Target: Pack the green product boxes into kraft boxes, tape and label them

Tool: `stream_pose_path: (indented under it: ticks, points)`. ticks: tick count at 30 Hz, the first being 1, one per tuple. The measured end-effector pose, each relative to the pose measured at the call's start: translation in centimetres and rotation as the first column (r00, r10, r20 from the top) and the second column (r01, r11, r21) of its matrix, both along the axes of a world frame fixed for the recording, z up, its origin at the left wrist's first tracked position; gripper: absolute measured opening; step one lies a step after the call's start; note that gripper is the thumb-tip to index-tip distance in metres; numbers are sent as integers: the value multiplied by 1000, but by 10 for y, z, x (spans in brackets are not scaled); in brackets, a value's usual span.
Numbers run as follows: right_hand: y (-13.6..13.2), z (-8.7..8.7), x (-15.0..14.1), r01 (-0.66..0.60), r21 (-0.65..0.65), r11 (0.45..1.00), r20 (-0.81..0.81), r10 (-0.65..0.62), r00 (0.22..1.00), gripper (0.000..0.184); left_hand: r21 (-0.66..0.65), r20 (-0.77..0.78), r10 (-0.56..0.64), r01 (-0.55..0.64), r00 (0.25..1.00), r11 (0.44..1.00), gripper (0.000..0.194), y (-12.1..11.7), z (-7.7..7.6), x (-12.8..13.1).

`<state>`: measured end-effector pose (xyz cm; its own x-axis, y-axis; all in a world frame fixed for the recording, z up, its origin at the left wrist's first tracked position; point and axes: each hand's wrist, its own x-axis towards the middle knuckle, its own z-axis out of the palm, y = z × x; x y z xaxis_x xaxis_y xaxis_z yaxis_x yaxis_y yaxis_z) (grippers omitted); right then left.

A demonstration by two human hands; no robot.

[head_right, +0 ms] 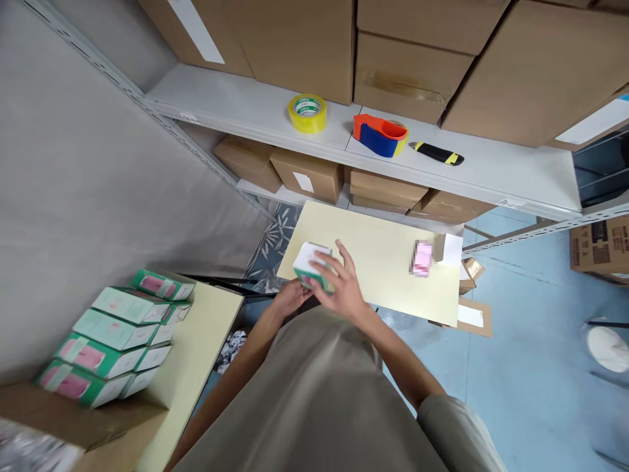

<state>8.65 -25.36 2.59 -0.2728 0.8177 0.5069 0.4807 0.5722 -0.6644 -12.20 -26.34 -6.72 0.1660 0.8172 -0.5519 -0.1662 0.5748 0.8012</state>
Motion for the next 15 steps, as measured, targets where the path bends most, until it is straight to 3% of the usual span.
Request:
stream_pose_path:
  ticks: [3,6,8,11,15]
  points:
    - [37,-8,10,15,-228,974,-239,-71,968,37,-90,56,41,-36,998,995,37,-8,-5,1]
    - [64,-26,25,-15,-477,879,-396,-199,897,46,-118,118,60,-46,991,992,53,-17,4,-6]
    - [76,-39,34,-39,-613,789,-450,-308,838,54,-59,76,30,-26,997,998,56,-15,17,-11]
    - [86,-55,39,-120,-764,634,-475,-427,769,56,157,-73,53,-40,996,987,59,6,41,-11]
    - [83,-72,32,-239,-908,345,-398,-529,750,50,427,-193,133,-39,972,903,62,51,72,-3]
